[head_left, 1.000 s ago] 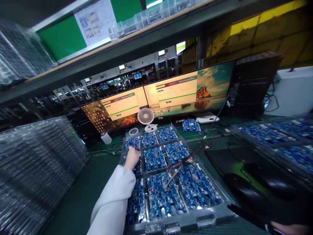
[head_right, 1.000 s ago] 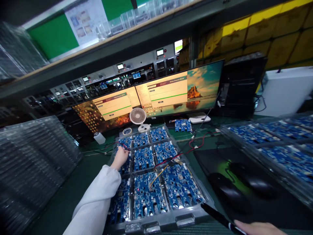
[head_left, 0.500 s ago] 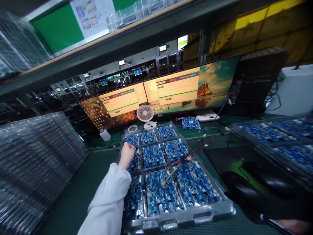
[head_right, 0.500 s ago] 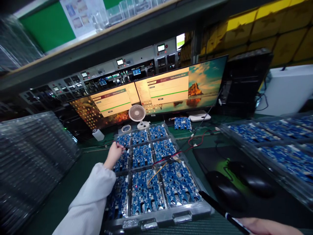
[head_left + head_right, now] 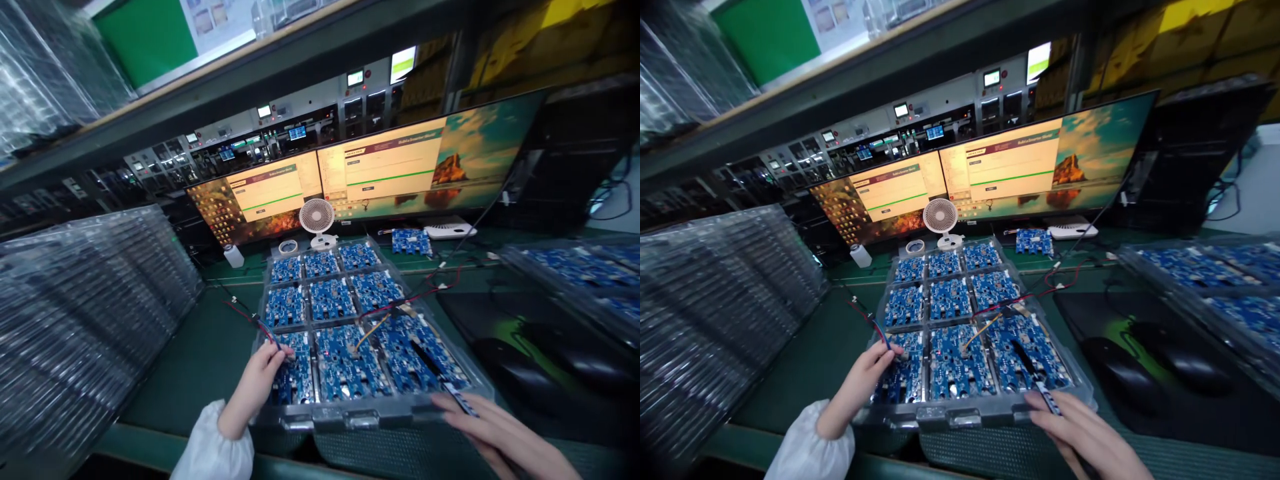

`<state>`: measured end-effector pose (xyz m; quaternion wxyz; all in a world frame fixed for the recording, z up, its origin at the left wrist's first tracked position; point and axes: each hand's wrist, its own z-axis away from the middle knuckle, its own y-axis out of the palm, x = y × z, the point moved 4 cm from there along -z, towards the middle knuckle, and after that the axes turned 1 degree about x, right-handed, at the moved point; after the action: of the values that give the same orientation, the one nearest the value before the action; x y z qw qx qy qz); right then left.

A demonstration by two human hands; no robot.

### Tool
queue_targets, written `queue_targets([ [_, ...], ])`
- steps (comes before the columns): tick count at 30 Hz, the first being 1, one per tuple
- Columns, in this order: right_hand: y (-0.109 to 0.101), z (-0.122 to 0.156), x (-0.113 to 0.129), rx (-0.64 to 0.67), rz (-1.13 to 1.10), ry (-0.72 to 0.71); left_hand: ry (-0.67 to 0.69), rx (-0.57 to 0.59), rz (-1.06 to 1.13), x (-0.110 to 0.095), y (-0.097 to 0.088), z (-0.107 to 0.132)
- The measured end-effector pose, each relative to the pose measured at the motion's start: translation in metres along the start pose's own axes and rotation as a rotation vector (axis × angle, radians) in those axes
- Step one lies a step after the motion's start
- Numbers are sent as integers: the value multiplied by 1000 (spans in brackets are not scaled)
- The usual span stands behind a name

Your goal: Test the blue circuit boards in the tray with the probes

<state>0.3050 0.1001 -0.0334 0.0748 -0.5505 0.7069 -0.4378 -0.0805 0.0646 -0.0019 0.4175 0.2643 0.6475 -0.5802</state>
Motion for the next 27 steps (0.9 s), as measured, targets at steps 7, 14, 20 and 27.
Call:
queue_targets([
  [7,23,-37,31,128,103,-248,-21,-86,-54,7,9,7],
  [14,37,-18,19,62,40,-140,27,-131,-184,4,9,7],
  [20,42,-14,18,64,5,-92,57,-108,-189,8,9,4],
  [27,41,-19,20,90,45,-178,67,-56,-235,2,11,7],
])
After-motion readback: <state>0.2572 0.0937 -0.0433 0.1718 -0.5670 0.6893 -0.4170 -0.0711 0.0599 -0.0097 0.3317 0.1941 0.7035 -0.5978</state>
